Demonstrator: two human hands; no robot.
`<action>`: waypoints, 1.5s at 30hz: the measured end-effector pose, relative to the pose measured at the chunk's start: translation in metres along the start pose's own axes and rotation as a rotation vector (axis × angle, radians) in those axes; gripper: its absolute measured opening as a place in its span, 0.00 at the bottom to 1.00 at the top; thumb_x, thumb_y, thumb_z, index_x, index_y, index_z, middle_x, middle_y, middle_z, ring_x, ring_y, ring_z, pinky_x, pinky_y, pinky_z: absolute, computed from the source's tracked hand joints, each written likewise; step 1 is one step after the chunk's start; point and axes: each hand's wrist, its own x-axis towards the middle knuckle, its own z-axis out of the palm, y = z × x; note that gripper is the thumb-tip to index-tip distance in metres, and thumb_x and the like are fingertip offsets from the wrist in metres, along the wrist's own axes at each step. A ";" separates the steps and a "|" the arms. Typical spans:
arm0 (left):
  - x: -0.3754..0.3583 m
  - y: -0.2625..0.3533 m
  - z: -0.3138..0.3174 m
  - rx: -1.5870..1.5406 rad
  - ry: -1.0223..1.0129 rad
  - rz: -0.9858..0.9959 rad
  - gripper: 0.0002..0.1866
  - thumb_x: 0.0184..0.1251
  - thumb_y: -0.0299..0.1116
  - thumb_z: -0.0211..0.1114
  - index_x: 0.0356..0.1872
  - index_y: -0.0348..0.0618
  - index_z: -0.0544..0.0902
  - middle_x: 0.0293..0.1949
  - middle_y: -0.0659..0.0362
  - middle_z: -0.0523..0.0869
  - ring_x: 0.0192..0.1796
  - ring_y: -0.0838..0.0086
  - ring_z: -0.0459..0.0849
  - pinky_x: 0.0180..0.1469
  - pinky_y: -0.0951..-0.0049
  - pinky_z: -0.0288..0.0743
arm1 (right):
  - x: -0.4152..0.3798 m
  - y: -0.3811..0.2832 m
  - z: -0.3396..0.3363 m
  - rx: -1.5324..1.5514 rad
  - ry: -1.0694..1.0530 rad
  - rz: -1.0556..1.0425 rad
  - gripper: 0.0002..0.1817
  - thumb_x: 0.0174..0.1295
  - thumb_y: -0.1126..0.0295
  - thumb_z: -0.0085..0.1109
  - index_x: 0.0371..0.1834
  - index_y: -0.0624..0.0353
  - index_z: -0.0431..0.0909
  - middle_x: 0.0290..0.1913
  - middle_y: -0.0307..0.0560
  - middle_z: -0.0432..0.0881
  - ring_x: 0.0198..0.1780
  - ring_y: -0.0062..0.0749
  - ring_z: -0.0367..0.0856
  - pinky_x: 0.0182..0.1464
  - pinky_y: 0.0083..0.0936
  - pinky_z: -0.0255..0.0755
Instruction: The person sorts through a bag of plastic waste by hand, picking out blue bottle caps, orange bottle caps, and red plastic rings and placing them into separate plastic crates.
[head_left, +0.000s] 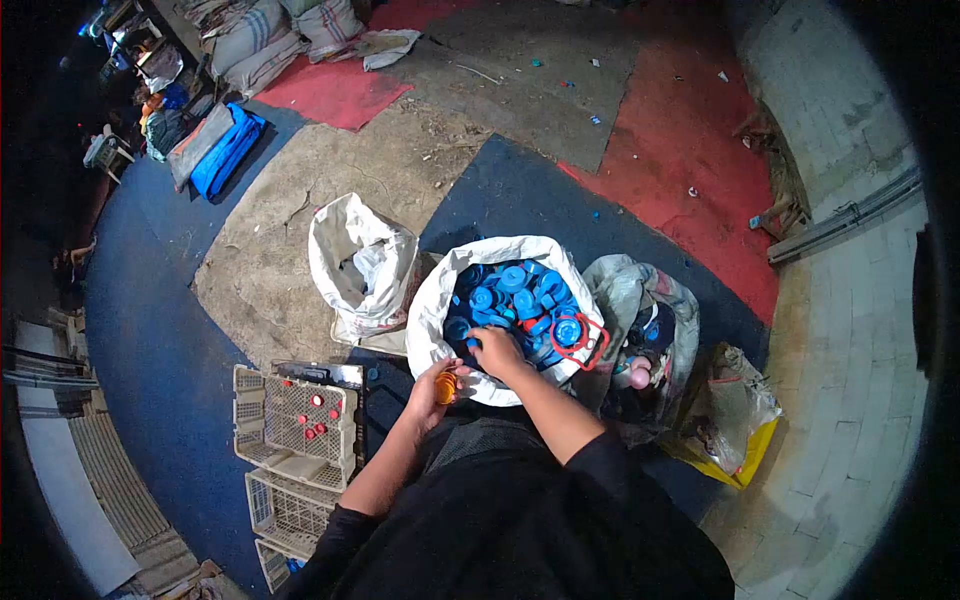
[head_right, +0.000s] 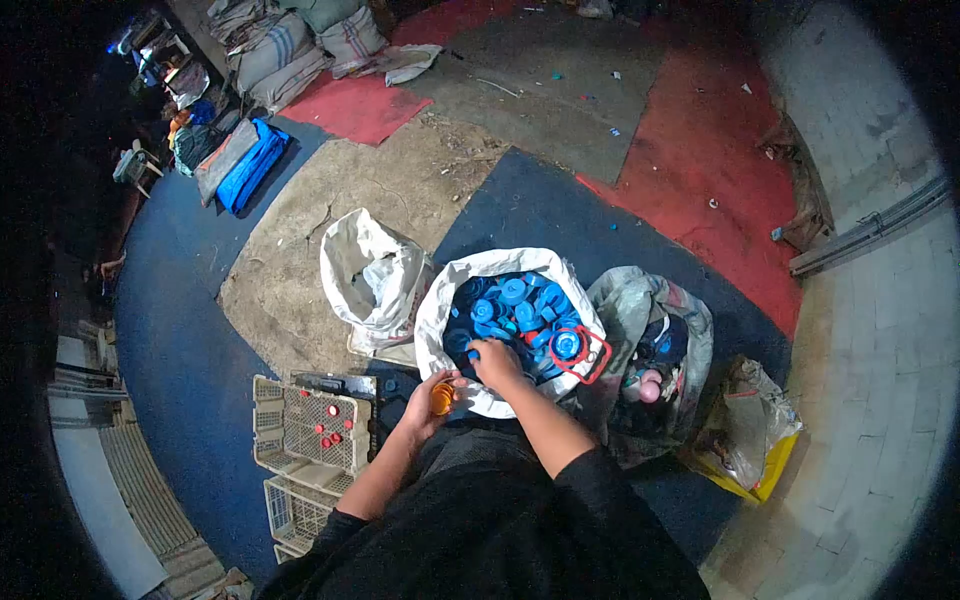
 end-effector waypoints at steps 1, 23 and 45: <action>-0.001 0.000 -0.002 -0.003 0.005 0.014 0.19 0.84 0.46 0.52 0.56 0.40 0.78 0.44 0.59 0.89 0.36 0.77 0.82 0.32 0.79 0.73 | 0.000 0.001 0.000 0.129 0.054 0.006 0.15 0.63 0.69 0.70 0.52 0.58 0.86 0.47 0.56 0.89 0.48 0.47 0.89 0.51 0.40 0.82; 0.016 0.022 0.088 -0.345 -0.166 -0.136 0.28 0.78 0.58 0.56 0.61 0.42 0.78 0.53 0.51 0.85 0.51 0.63 0.86 0.47 0.68 0.85 | -0.091 -0.047 -0.142 0.474 0.442 -0.268 0.11 0.57 0.77 0.73 0.43 0.62 0.84 0.53 0.52 0.86 0.57 0.46 0.85 0.60 0.38 0.78; -0.004 0.011 0.024 -0.455 0.089 0.000 0.23 0.78 0.54 0.57 0.42 0.41 0.83 0.45 0.54 0.87 0.42 0.67 0.86 0.32 0.75 0.81 | -0.050 0.019 -0.022 -0.402 -0.282 -0.078 0.22 0.59 0.56 0.69 0.55 0.53 0.87 0.54 0.52 0.84 0.62 0.45 0.79 0.64 0.52 0.65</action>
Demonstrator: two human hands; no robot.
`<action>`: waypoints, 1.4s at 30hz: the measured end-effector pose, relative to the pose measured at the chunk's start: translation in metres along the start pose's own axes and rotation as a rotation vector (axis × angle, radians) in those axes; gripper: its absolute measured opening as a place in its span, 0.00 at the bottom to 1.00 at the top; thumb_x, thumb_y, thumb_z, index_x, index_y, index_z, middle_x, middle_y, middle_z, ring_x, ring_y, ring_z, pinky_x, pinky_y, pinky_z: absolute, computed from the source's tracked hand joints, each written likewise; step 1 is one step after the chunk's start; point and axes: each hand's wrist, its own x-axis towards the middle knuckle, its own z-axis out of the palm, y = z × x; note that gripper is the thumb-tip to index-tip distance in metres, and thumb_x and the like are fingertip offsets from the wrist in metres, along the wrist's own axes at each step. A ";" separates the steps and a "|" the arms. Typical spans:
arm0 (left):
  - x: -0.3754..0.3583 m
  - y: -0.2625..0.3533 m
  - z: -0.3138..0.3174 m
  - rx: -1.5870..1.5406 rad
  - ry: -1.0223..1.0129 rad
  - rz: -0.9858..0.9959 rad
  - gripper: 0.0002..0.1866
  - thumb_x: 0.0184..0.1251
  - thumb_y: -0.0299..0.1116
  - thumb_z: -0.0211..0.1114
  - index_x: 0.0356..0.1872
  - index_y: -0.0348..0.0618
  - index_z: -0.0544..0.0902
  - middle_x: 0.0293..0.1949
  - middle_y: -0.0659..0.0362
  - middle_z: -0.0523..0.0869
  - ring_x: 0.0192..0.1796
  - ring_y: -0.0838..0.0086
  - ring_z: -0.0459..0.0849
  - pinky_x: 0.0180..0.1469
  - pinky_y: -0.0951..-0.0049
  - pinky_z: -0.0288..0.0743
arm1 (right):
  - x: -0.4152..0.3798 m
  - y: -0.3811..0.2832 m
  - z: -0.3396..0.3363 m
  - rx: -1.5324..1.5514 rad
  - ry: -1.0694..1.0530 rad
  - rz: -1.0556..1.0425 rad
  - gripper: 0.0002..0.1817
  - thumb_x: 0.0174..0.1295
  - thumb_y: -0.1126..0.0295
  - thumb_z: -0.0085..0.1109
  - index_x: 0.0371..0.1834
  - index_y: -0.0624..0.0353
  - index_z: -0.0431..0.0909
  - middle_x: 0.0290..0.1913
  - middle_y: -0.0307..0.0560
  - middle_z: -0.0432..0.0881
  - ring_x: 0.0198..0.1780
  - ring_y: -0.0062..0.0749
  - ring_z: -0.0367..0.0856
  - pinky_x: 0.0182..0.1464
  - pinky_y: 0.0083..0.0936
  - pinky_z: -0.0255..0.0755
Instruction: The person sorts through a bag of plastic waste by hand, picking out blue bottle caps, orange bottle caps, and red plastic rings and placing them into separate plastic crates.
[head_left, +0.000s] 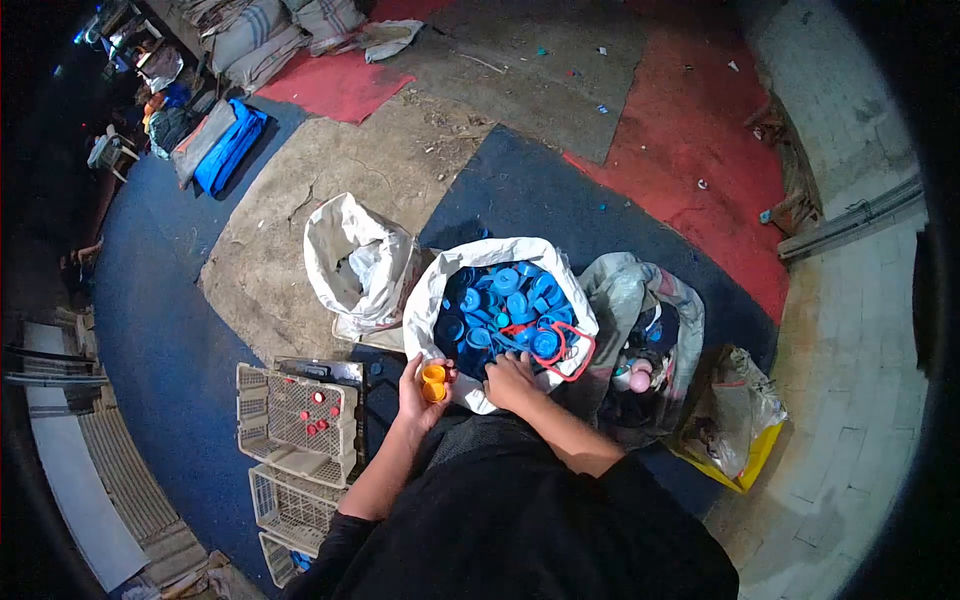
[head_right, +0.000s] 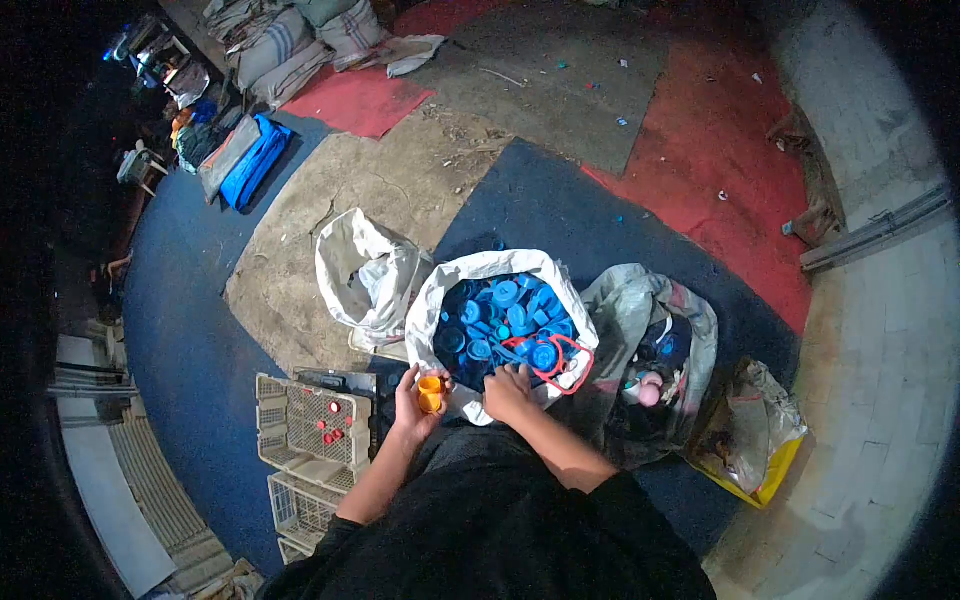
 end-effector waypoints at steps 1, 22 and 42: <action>0.002 0.000 -0.004 0.055 -0.046 0.016 0.23 0.78 0.54 0.57 0.42 0.41 0.83 0.45 0.55 0.87 0.42 0.68 0.86 0.31 0.76 0.79 | 0.002 -0.003 -0.002 0.053 0.005 -0.037 0.22 0.59 0.60 0.69 0.56 0.53 0.87 0.55 0.52 0.84 0.62 0.46 0.79 0.64 0.52 0.66; 0.010 -0.009 -0.014 0.168 -0.016 -0.004 0.19 0.80 0.49 0.59 0.35 0.43 0.80 0.42 0.55 0.85 0.36 0.73 0.81 0.25 0.80 0.69 | 0.018 0.031 0.013 0.206 0.304 0.167 0.23 0.64 0.66 0.59 0.64 0.51 0.83 0.61 0.62 0.84 0.63 0.58 0.81 0.68 0.53 0.71; 0.002 -0.018 -0.020 0.156 -0.036 0.018 0.19 0.81 0.48 0.57 0.36 0.43 0.80 0.41 0.56 0.84 0.36 0.73 0.80 0.25 0.79 0.67 | 0.037 0.036 0.015 0.308 0.048 0.322 0.23 0.57 0.49 0.68 0.53 0.47 0.88 0.52 0.53 0.89 0.60 0.53 0.84 0.63 0.48 0.76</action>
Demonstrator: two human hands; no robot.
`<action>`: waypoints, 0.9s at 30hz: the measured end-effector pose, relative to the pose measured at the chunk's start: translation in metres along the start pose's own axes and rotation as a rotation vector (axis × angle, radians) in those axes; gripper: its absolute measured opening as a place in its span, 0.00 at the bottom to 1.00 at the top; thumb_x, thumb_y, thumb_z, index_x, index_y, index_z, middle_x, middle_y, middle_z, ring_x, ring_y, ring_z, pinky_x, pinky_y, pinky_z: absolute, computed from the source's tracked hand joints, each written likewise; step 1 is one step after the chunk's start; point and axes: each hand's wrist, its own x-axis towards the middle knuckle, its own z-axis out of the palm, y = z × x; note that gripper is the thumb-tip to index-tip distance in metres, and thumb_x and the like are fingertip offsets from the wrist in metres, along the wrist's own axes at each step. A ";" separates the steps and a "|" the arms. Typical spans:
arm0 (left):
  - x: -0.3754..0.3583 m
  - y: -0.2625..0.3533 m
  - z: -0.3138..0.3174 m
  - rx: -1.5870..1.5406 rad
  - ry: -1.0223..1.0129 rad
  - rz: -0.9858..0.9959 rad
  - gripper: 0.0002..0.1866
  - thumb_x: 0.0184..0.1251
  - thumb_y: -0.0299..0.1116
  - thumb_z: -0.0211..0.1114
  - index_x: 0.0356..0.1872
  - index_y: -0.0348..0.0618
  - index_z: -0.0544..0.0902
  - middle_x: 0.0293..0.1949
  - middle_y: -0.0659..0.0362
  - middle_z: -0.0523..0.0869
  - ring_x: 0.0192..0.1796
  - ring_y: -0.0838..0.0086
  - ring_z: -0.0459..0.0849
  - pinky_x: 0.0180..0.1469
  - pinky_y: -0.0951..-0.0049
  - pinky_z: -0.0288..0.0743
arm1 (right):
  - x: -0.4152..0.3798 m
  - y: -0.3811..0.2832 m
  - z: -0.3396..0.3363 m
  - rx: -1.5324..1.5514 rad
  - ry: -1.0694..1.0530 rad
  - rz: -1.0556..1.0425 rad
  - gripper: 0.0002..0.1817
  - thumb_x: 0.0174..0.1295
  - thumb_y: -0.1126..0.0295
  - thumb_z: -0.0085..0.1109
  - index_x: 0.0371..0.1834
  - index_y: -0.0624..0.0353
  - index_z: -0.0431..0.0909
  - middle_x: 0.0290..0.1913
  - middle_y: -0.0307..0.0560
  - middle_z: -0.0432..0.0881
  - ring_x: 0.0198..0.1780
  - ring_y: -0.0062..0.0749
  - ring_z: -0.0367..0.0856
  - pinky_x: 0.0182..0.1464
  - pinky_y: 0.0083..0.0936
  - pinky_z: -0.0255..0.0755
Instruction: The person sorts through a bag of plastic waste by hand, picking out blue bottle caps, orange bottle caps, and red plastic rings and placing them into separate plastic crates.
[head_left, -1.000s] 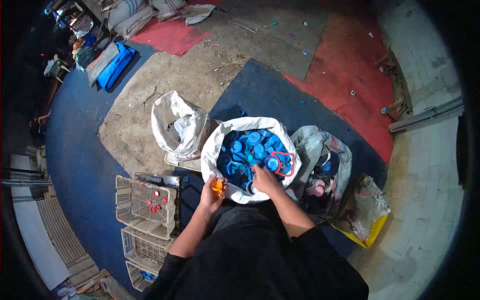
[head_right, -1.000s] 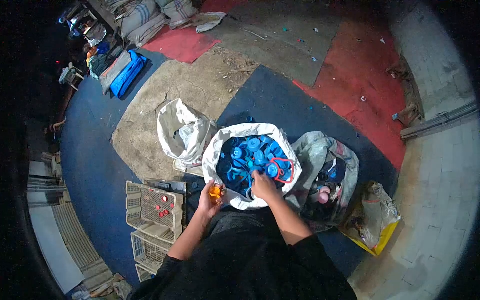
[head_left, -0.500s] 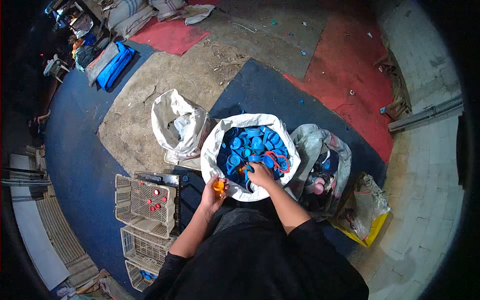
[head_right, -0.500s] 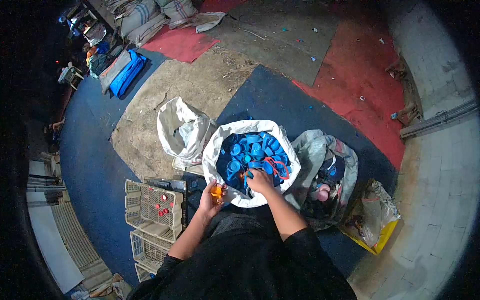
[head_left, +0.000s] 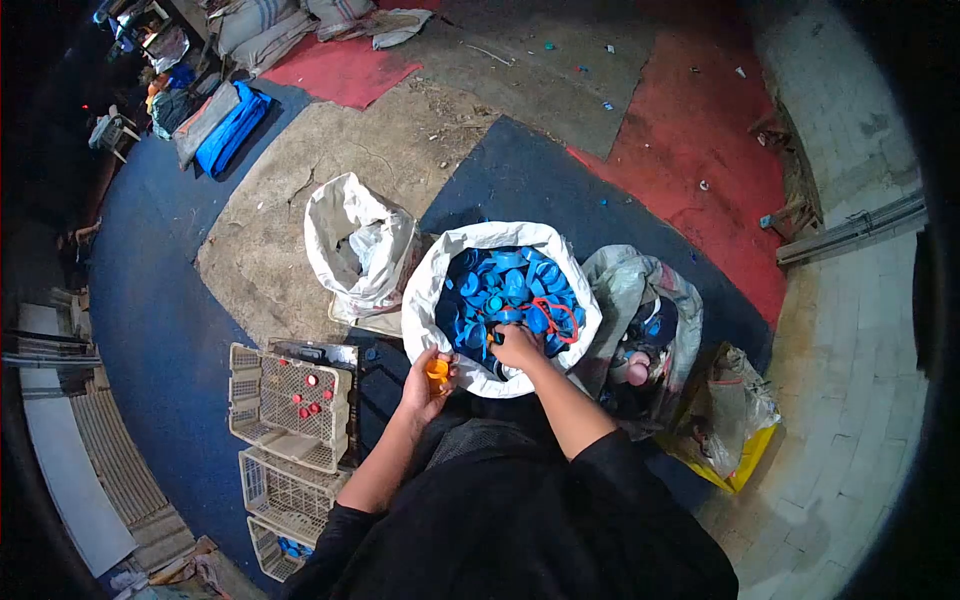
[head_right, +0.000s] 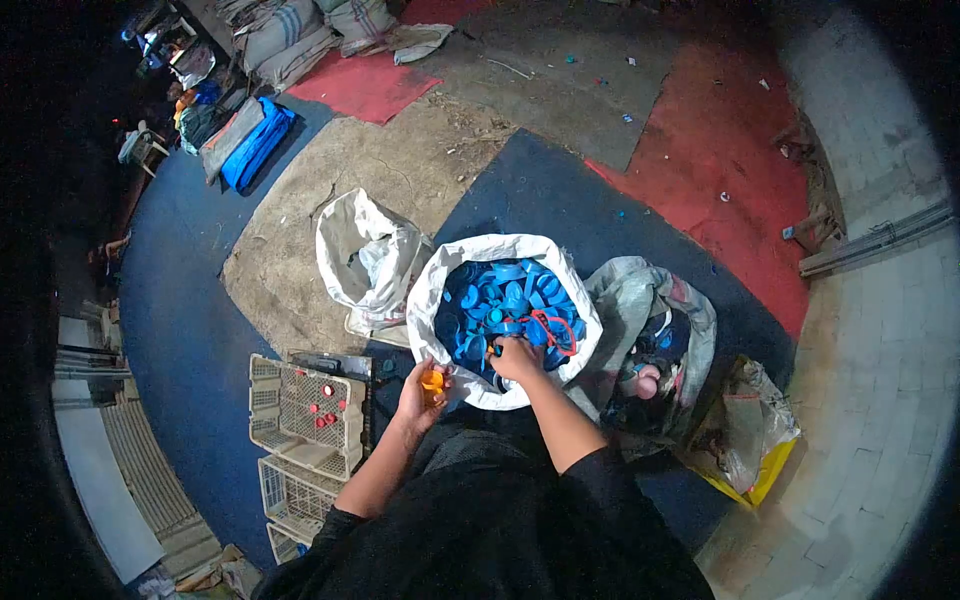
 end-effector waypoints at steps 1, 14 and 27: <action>0.000 -0.002 -0.003 0.001 -0.021 -0.008 0.19 0.81 0.48 0.57 0.36 0.43 0.80 0.41 0.56 0.84 0.36 0.73 0.80 0.25 0.78 0.67 | -0.002 0.002 0.000 0.009 0.033 -0.070 0.23 0.55 0.52 0.71 0.52 0.50 0.87 0.50 0.53 0.89 0.57 0.53 0.86 0.60 0.47 0.77; -0.003 -0.002 -0.009 0.043 -0.010 -0.019 0.20 0.81 0.50 0.57 0.38 0.42 0.80 0.43 0.55 0.85 0.36 0.73 0.80 0.26 0.79 0.69 | -0.022 0.016 -0.014 0.306 -0.098 -0.345 0.15 0.55 0.64 0.79 0.37 0.58 0.82 0.40 0.49 0.88 0.44 0.43 0.88 0.48 0.37 0.79; -0.005 0.001 -0.007 0.066 -0.003 -0.048 0.21 0.81 0.50 0.55 0.38 0.42 0.81 0.41 0.56 0.85 0.34 0.73 0.81 0.25 0.80 0.68 | -0.050 0.003 -0.027 0.750 0.075 -0.389 0.25 0.55 0.80 0.76 0.56 0.58 0.80 0.53 0.43 0.86 0.54 0.36 0.86 0.62 0.34 0.77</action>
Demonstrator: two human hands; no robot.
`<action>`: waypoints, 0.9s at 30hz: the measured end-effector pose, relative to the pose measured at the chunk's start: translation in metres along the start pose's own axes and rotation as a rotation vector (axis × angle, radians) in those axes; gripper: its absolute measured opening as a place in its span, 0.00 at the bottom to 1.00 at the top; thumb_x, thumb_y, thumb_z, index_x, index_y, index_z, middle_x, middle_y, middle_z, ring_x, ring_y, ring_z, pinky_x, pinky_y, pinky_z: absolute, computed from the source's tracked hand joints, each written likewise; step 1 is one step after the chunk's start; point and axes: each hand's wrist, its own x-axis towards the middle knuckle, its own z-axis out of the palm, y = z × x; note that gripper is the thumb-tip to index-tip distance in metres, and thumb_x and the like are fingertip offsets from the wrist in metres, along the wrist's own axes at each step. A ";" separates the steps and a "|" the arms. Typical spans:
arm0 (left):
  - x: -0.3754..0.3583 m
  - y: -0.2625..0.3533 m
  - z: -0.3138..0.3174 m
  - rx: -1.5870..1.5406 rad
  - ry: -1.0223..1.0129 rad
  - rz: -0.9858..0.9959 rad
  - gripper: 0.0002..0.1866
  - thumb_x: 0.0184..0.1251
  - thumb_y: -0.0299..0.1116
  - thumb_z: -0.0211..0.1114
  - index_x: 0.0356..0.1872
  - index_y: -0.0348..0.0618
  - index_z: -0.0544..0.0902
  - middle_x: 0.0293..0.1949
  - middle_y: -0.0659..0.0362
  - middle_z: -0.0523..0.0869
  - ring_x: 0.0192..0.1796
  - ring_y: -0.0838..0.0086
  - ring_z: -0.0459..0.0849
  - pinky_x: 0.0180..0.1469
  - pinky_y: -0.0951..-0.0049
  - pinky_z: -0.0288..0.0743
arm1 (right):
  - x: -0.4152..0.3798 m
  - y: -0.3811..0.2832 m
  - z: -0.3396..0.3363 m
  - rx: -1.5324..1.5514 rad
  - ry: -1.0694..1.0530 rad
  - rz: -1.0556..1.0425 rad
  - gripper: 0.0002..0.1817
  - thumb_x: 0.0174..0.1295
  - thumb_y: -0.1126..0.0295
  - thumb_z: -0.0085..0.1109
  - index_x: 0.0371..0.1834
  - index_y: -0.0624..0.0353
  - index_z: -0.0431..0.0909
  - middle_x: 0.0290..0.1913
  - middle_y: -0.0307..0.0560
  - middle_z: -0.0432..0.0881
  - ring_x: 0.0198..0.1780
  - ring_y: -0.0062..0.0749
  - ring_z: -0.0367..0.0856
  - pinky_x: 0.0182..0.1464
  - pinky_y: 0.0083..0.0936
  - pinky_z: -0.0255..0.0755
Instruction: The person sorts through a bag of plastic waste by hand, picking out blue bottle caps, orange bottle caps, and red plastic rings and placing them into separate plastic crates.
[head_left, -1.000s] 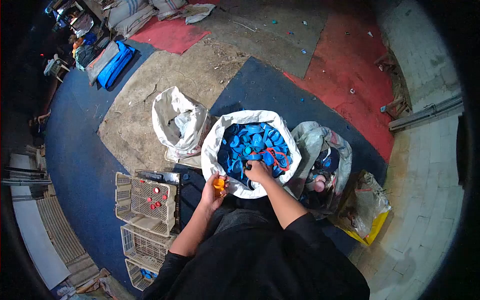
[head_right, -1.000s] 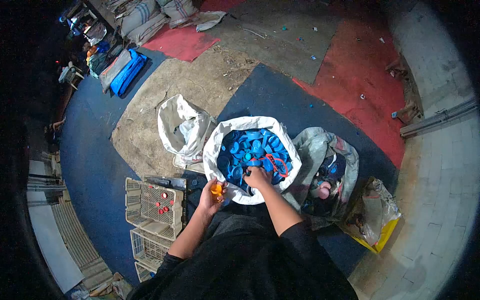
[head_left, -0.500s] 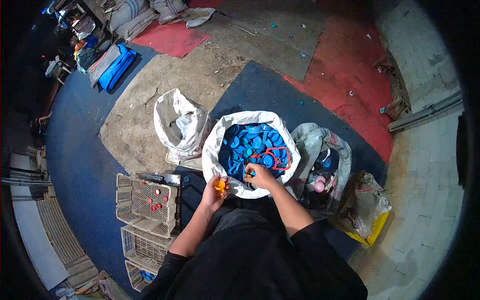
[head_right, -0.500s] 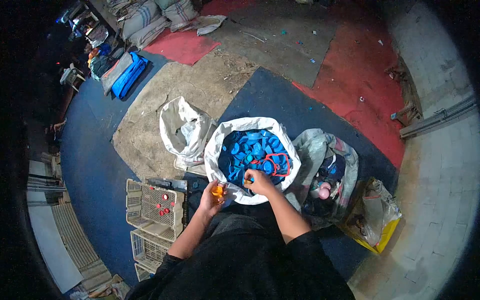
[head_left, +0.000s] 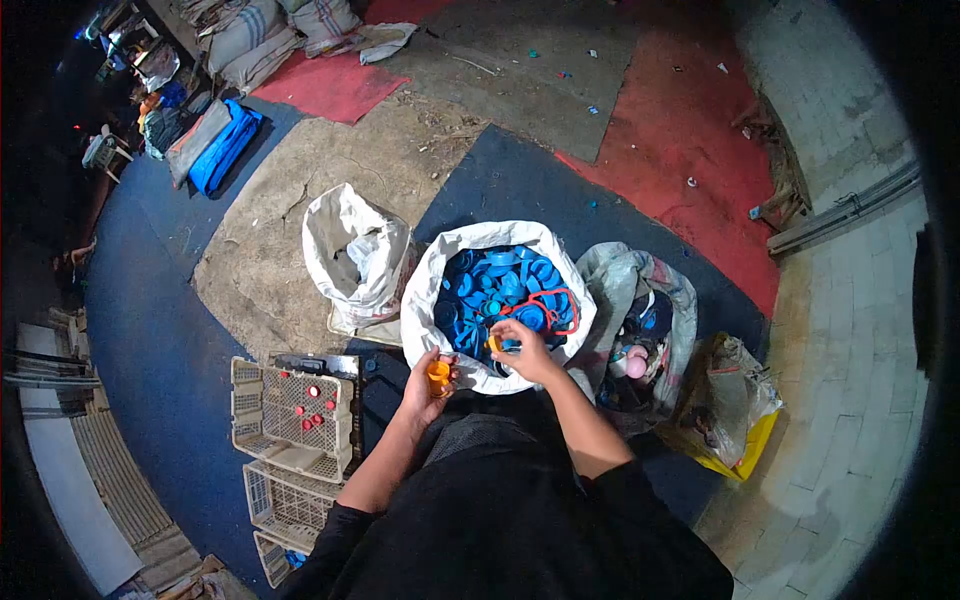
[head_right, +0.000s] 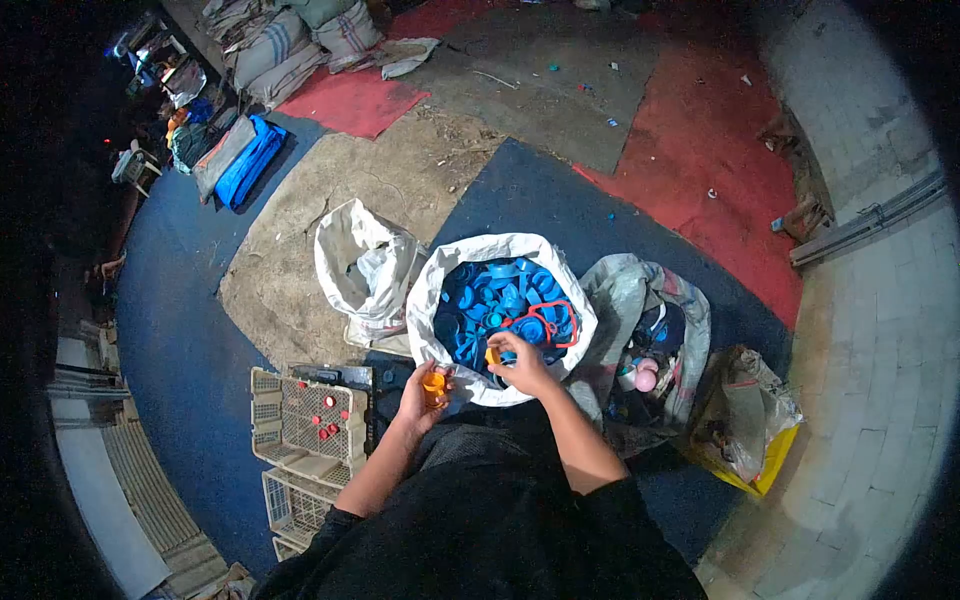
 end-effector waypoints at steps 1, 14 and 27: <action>-0.001 0.000 0.000 0.008 -0.002 -0.006 0.21 0.81 0.51 0.54 0.37 0.43 0.82 0.40 0.57 0.85 0.34 0.74 0.81 0.25 0.80 0.68 | -0.003 -0.004 -0.001 0.150 -0.021 0.008 0.24 0.56 0.80 0.75 0.57 0.59 0.79 0.55 0.43 0.86 0.56 0.34 0.85 0.63 0.33 0.77; -0.001 0.008 0.041 -0.120 -0.189 -0.036 0.25 0.81 0.57 0.53 0.53 0.45 0.83 0.49 0.56 0.87 0.52 0.64 0.86 0.54 0.61 0.85 | -0.025 -0.075 -0.010 1.081 0.035 0.254 0.09 0.80 0.65 0.55 0.52 0.56 0.80 0.51 0.52 0.88 0.53 0.51 0.90 0.62 0.44 0.81; 0.011 -0.004 0.040 -0.058 -0.079 -0.030 0.18 0.78 0.50 0.61 0.48 0.44 0.82 0.42 0.57 0.87 0.44 0.71 0.88 0.38 0.72 0.81 | -0.021 -0.107 0.032 -0.436 -0.109 -0.401 0.12 0.65 0.66 0.68 0.50 0.54 0.90 0.63 0.47 0.83 0.63 0.49 0.80 0.67 0.44 0.70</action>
